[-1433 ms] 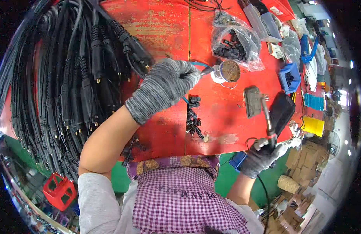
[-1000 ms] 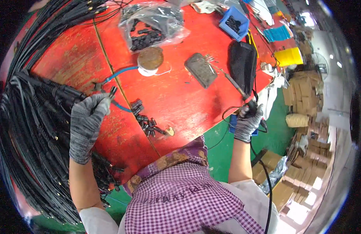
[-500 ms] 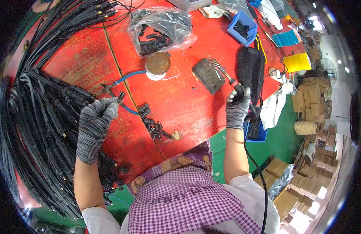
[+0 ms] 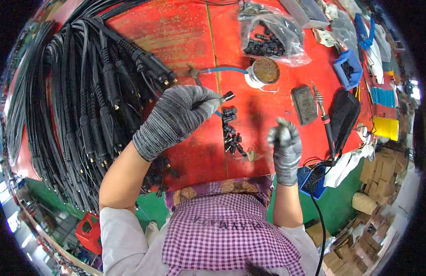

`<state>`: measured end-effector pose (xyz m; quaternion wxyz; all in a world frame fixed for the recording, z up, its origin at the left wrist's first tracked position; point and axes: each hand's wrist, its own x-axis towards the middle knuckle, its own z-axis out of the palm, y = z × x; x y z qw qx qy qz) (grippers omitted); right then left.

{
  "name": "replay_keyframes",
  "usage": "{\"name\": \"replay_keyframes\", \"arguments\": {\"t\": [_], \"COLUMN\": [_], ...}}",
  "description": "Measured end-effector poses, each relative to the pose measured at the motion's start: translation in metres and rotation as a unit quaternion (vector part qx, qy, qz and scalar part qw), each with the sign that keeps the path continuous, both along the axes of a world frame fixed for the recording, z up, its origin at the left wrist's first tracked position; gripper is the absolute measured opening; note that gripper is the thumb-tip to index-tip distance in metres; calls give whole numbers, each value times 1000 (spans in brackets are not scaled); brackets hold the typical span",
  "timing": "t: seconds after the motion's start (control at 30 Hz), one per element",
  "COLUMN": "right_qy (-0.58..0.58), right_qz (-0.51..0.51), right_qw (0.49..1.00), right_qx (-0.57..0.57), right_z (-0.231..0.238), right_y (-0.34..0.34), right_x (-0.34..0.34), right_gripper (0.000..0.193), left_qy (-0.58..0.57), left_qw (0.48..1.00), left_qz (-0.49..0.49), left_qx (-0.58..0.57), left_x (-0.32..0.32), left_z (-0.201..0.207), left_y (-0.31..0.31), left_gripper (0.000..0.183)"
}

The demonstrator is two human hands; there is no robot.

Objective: The person solders electrical components to wires using a soldering iron, wiping the iron on a sponge between applications.

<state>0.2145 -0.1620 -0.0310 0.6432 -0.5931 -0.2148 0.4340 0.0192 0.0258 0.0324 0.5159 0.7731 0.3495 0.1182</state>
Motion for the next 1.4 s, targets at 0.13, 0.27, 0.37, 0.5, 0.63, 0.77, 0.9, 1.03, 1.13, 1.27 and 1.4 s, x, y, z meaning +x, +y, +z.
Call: {"name": "replay_keyframes", "arguments": {"t": [0.13, 0.27, 0.37, 0.5, 0.63, 0.77, 0.9, 1.03, 1.13, 1.27, 1.4], "right_qy": [-131, -252, -276, -213, -207, -190, -161, -201, -175, -161, -162], "right_qz": [141, 205, 231, 200, 191, 177, 138, 132, 112, 104, 73], "right_qw": [981, 943, 932, 956, 959, 965, 977, 970, 978, 981, 984], "right_qx": [23, 71, 54, 31, -17, -20, -20, -30, -21, 7, 1], "right_z": [40, 48, 52, 51, 55, 50, 43, 38, 38, 40, 41], "right_y": [62, 86, 89, 88, 85, 82, 74, 65, 66, 65, 63], "right_x": [-38, -46, -53, -57, -53, -50, -47, -37, -38, -40, -38], "right_gripper": [37, 29, 20, 19, 19, 21, 21, 20, 20, 19, 18], "left_qy": [-24, -89, -76, -93, -79, -34, 142, 151, 137, 159, 197], "left_qw": [999, 991, 989, 986, 991, 971, 905, 868, 834, 821, 819], "left_qz": [-18, -69, -75, -91, -71, 23, -47, -8, 39, -15, -111], "left_qx": [-37, 76, 98, 103, 79, 238, 398, 473, 534, 548, 528], "left_x": [-11, -17, -24, -30, -48, -85, -93, -90, -98, -92, -80], "left_z": [6, -2, -1, 2, 5, 1, -21, -32, -42, -50, -51], "left_y": [0, 2, 3, 10, 26, 56, 69, 75, 103, 126, 134], "left_gripper": [17, 17, 18, 25, 37, 32, 37, 40, 42, 40, 36]}}
